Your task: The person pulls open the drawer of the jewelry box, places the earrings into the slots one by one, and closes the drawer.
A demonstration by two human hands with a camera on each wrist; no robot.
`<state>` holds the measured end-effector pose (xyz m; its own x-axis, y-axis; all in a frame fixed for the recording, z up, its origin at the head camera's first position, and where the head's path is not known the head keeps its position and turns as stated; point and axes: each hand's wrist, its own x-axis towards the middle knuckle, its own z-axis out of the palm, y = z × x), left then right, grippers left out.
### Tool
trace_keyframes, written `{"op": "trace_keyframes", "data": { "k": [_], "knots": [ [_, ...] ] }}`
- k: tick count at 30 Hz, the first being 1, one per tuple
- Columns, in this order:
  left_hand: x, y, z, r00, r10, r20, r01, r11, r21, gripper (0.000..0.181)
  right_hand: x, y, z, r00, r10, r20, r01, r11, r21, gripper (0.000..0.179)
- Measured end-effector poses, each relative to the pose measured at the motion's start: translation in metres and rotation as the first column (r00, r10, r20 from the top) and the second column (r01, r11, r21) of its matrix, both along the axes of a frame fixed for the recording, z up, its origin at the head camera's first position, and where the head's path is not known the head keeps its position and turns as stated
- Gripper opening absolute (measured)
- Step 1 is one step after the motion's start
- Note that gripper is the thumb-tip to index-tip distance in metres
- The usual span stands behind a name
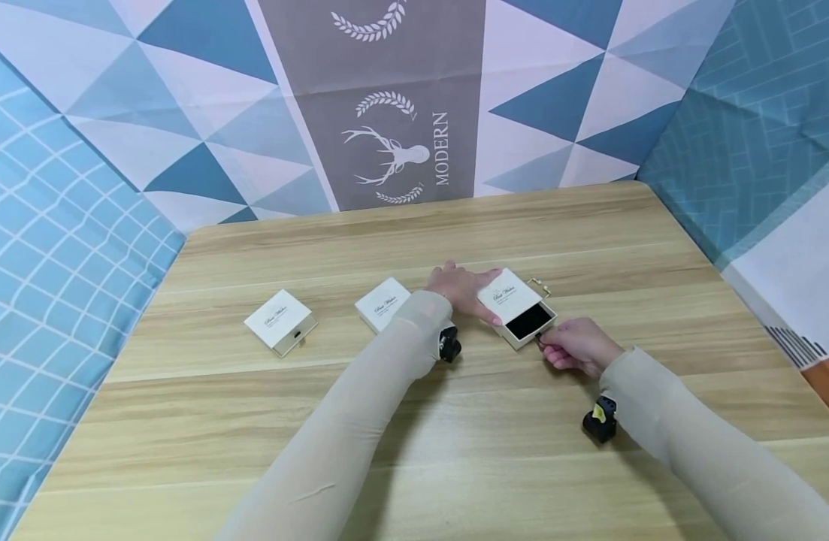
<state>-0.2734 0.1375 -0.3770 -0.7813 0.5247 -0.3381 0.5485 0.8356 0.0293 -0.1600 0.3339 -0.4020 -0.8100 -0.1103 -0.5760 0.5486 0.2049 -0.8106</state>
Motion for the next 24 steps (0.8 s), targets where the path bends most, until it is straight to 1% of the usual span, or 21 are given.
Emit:
{"op": "trace_keyframes", "data": {
  "k": [7, 11, 16, 24],
  "knots": [
    [-0.002, 0.002, -0.002, 1.000, 0.012, 0.024, -0.012, 1.000, 0.003, 0.104, 0.008, 0.008, -0.001, 0.999, 0.046, -0.022, -0.046, 0.999, 0.000, 0.018],
    [-0.001, 0.000, 0.001, 0.999, 0.012, 0.031, -0.012, 1.000, 0.018, 0.103, 0.011, 0.011, -0.001, 0.998, 0.058, -0.022, -0.058, 0.998, 0.010, 0.020],
    [0.002, -0.002, 0.004, 0.999, 0.015, 0.045, -0.016, 0.999, 0.034, 0.102, 0.015, 0.012, 0.000, 0.996, 0.081, -0.023, -0.080, 0.996, 0.045, 0.019],
    [0.002, -0.001, 0.003, 0.997, 0.032, 0.066, -0.035, 0.999, 0.039, 0.102, 0.021, 0.015, 0.001, 0.994, 0.108, -0.024, -0.107, 0.992, 0.062, 0.018]
  ]
}}
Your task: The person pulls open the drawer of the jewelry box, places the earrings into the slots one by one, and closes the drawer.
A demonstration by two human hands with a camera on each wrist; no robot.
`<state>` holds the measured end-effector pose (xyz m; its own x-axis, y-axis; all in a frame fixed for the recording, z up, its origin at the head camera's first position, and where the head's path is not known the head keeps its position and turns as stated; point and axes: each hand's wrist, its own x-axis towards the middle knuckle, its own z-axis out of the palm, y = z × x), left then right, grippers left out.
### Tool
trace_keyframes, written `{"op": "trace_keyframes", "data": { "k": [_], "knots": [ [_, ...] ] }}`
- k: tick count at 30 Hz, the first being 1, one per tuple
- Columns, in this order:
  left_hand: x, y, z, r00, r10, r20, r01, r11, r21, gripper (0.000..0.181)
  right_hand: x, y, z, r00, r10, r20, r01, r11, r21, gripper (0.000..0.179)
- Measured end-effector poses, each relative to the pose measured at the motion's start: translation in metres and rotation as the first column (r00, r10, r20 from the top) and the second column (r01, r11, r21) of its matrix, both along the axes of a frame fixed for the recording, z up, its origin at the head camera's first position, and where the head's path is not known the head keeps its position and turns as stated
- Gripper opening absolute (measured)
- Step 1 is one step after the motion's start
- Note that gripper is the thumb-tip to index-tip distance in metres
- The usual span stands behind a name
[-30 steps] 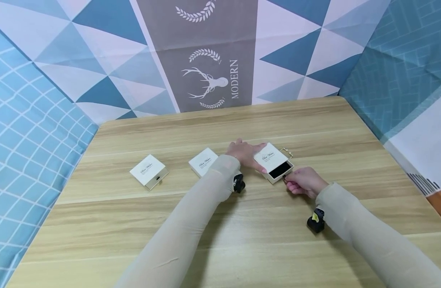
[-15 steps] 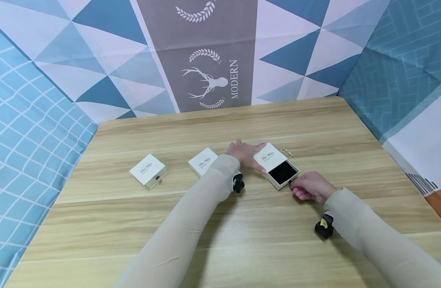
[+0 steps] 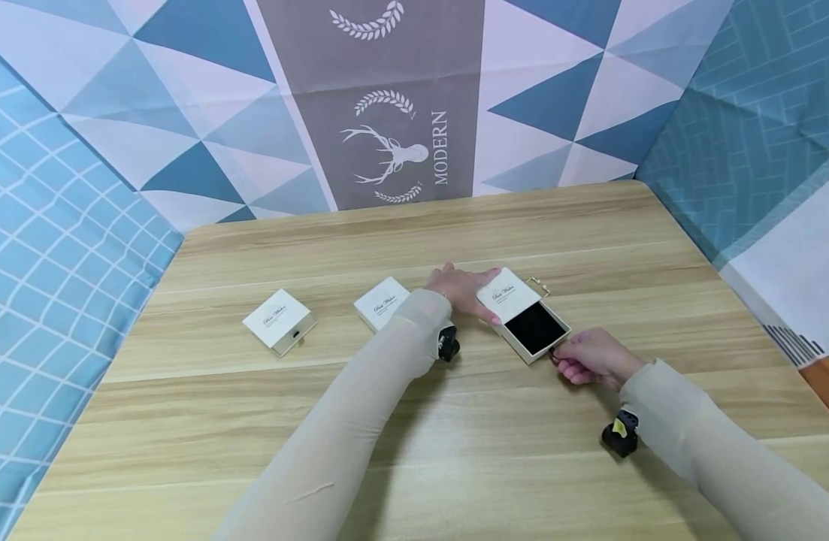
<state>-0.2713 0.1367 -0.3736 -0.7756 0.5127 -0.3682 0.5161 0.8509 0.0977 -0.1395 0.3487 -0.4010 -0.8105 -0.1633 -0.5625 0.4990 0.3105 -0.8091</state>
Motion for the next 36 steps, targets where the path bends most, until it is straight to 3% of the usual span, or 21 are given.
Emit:
{"op": "trace_keyframes", "data": {
  "k": [11, 15, 18, 21, 23, 27, 30, 36],
  "knots": [
    [0.000, -0.003, 0.002, 1.000, 0.010, 0.000, -0.010, 1.000, 0.014, 0.101, 0.002, 0.002, 0.000, 1.000, 0.021, 0.001, -0.021, 1.000, 0.015, 0.020],
    [0.001, -0.004, 0.002, 1.000, 0.013, -0.002, -0.013, 1.000, 0.016, 0.100, -0.002, 0.009, 0.006, 0.994, 0.105, 0.006, -0.105, 0.992, 0.073, 0.018],
    [0.001, -0.005, 0.002, 1.000, 0.015, -0.002, -0.014, 1.000, 0.018, 0.100, -0.011, 0.023, 0.020, 0.971, 0.238, -0.021, -0.229, 0.953, 0.201, 0.021],
    [0.001, -0.006, 0.002, 1.000, 0.014, 0.000, -0.014, 1.000, 0.021, 0.101, -0.026, 0.043, 0.035, 0.922, 0.378, -0.089, -0.334, 0.889, 0.314, 0.034],
    [0.001, -0.006, 0.002, 1.000, 0.018, 0.009, -0.019, 0.999, 0.028, 0.101, -0.038, 0.053, 0.042, 0.894, 0.425, -0.140, -0.353, 0.862, 0.364, 0.041],
    [0.001, -0.007, 0.001, 0.999, 0.028, 0.035, -0.030, 0.998, 0.047, 0.102, -0.061, 0.064, 0.046, 0.873, 0.416, -0.254, -0.272, 0.848, 0.454, 0.044],
    [0.001, -0.007, 0.001, 0.999, 0.030, 0.036, -0.032, 0.998, 0.058, 0.102, -0.076, 0.063, 0.041, 0.857, 0.407, -0.318, -0.189, 0.820, 0.541, 0.044],
    [0.004, -0.005, 0.002, 1.000, 0.013, 0.008, -0.013, 0.999, 0.038, 0.102, -0.098, 0.056, 0.026, 0.814, 0.486, -0.317, -0.202, 0.750, 0.630, 0.049]
  ]
}}
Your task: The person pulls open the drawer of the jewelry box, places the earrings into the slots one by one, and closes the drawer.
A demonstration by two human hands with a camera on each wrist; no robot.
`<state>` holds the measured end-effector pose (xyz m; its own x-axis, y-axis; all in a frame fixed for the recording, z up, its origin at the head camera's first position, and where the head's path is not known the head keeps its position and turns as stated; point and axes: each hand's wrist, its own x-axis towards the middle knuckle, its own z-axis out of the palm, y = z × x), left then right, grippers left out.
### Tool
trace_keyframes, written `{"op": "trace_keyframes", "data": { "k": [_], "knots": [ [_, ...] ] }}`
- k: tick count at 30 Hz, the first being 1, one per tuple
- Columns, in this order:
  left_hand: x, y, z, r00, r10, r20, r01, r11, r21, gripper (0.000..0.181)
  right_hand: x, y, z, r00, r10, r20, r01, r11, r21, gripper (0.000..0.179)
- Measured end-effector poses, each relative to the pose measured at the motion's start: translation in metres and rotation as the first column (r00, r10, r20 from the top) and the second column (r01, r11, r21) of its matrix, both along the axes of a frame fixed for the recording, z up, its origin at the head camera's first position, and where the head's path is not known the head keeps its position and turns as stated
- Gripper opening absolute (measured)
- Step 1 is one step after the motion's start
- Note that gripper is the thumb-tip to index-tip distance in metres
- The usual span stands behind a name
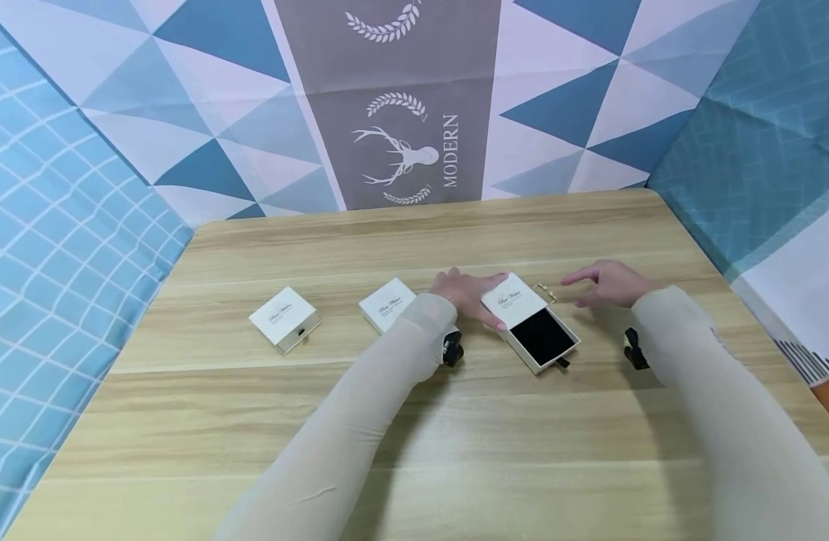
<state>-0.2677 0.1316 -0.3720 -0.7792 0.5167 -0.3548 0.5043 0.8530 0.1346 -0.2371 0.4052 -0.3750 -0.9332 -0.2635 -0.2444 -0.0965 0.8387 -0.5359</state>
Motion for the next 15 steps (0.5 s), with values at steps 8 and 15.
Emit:
{"op": "trace_keyframes", "data": {
  "k": [8, 15],
  "knots": [
    [0.001, 0.001, 0.000, 1.000, 0.003, 0.011, -0.003, 1.000, 0.000, 0.102, -0.016, -0.005, -0.012, 0.993, 0.080, -0.083, -0.071, 0.992, 0.106, 0.042],
    [0.000, 0.001, -0.001, 0.999, 0.027, 0.028, -0.027, 1.000, -0.004, 0.101, -0.022, -0.012, -0.016, 0.983, 0.152, -0.106, -0.133, 0.977, 0.169, 0.042]
  ]
}}
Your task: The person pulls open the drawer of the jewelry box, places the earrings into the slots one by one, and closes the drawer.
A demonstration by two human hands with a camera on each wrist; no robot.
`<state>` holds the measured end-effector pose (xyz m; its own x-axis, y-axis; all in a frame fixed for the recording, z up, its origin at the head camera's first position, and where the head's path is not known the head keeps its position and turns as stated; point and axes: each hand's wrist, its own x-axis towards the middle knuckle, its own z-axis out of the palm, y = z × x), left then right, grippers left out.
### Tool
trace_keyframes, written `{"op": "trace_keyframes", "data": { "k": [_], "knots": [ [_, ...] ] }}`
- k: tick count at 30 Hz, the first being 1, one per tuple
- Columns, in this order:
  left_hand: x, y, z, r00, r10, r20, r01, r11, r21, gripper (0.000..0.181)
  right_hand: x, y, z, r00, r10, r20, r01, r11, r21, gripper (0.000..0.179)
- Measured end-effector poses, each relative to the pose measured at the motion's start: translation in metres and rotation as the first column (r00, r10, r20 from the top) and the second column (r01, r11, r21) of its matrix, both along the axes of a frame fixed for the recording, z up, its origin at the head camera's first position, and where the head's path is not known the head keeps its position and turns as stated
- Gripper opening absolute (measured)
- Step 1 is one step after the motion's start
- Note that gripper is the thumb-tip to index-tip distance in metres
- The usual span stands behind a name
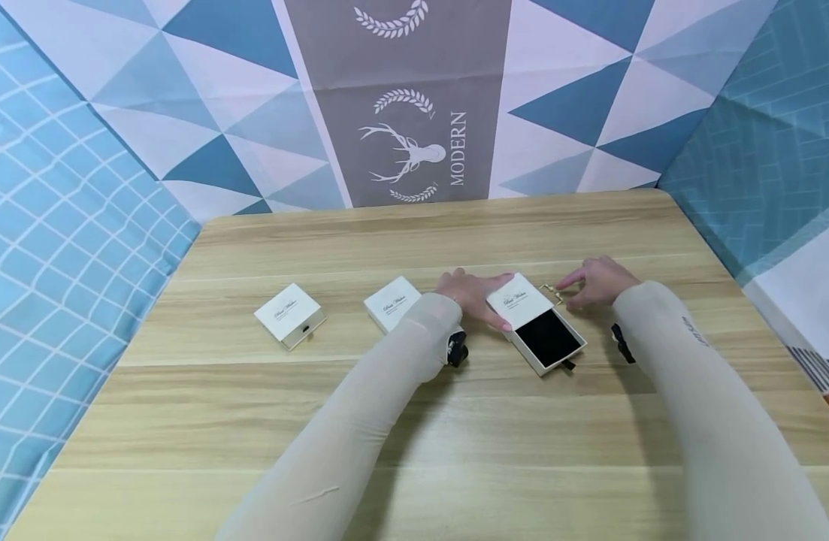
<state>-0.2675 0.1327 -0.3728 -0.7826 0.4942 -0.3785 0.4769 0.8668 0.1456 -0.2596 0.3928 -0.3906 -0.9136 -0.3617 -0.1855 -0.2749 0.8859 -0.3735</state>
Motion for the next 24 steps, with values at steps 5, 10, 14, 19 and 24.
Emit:
{"op": "trace_keyframes", "data": {
  "k": [5, 10, 14, 19, 24],
  "knots": [
    [0.001, 0.002, 0.002, 1.000, 0.018, 0.007, -0.018, 1.000, 0.010, 0.101, 0.000, -0.005, 0.004, 1.000, 0.000, -0.011, 0.000, 1.000, 0.018, 0.041],
    [0.000, 0.000, 0.003, 1.000, 0.019, 0.003, -0.019, 1.000, 0.012, 0.101, -0.003, -0.010, 0.005, 0.993, 0.093, -0.070, -0.085, 0.992, 0.098, 0.037],
    [0.000, 0.000, 0.001, 1.000, 0.011, 0.006, -0.011, 1.000, 0.019, 0.102, -0.004, -0.013, 0.006, 0.979, 0.159, -0.131, -0.137, 0.977, 0.164, 0.033],
    [0.000, 0.000, 0.001, 1.000, 0.013, 0.020, -0.014, 1.000, 0.019, 0.102, -0.003, -0.014, 0.006, 0.973, 0.187, -0.136, -0.153, 0.962, 0.227, 0.033],
    [0.000, 0.001, 0.000, 1.000, 0.025, 0.016, -0.025, 0.999, 0.020, 0.102, -0.003, -0.011, 0.005, 0.973, 0.183, -0.140, -0.148, 0.962, 0.228, 0.031]
  ]
}}
